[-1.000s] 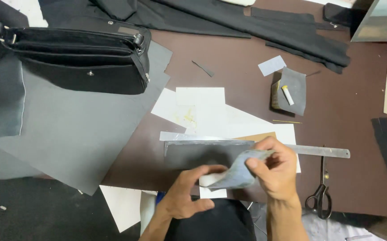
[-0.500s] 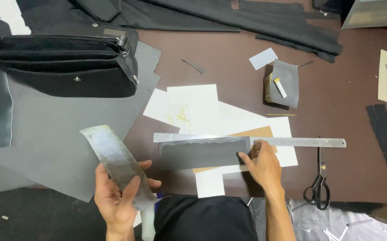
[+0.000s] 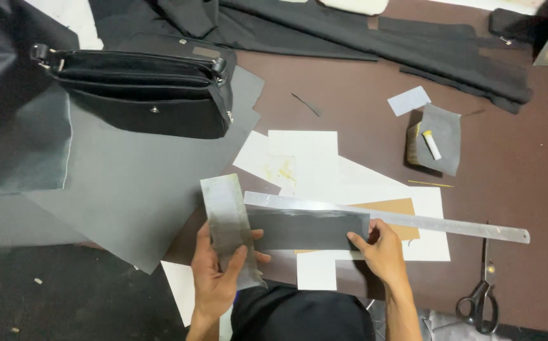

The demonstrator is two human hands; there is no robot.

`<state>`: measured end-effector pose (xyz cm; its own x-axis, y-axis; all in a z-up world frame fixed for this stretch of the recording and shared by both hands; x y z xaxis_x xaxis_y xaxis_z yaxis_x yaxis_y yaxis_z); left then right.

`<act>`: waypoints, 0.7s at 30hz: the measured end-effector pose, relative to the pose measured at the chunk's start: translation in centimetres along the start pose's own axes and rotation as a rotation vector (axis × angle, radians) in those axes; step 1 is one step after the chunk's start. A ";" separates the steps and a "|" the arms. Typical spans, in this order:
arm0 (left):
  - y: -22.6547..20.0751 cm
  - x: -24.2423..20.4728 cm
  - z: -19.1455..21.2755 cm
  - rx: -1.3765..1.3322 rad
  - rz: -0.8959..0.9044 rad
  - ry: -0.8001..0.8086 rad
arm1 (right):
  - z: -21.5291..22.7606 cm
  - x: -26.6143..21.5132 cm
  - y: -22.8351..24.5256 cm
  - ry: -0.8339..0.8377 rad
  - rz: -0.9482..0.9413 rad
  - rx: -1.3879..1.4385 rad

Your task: Assembling leather bag components by measuring, applying glue, and bonding pieces together.

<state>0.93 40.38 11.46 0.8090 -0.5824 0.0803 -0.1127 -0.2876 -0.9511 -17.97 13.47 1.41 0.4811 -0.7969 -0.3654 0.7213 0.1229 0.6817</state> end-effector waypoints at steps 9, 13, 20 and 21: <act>0.1 0.3 -0.5 0.028 0.025 0.052 | 0.2 0.0 0.0 -0.036 0.009 0.752; 0.0 0.3 -0.8 0.028 0.031 0.050 | 1.4 0.5 -1.2 -0.118 -0.008 0.952; 1.0 0.3 -1.5 -0.139 0.133 0.020 | 6.0 -0.9 0.6 -0.412 -0.015 1.165; 1.1 0.4 -1.6 -0.164 0.160 -0.005 | 6.5 -1.2 0.7 -0.417 -0.027 1.168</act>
<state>0.16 38.62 10.90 0.7759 -0.6271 -0.0693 -0.3314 -0.3116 -0.8906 -21.27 10.61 6.44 0.1237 -0.9446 -0.3040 -0.2501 -0.3261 0.9117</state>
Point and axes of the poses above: each hand's wrist, its own x-axis towards the middle knuckle, its own z-axis out of the back of the hand, y = z × x, the point moved 2 cm from there along x, towards the middle knuckle, and after that the axes turned 2 degrees about -x, right-handed, at the moved point
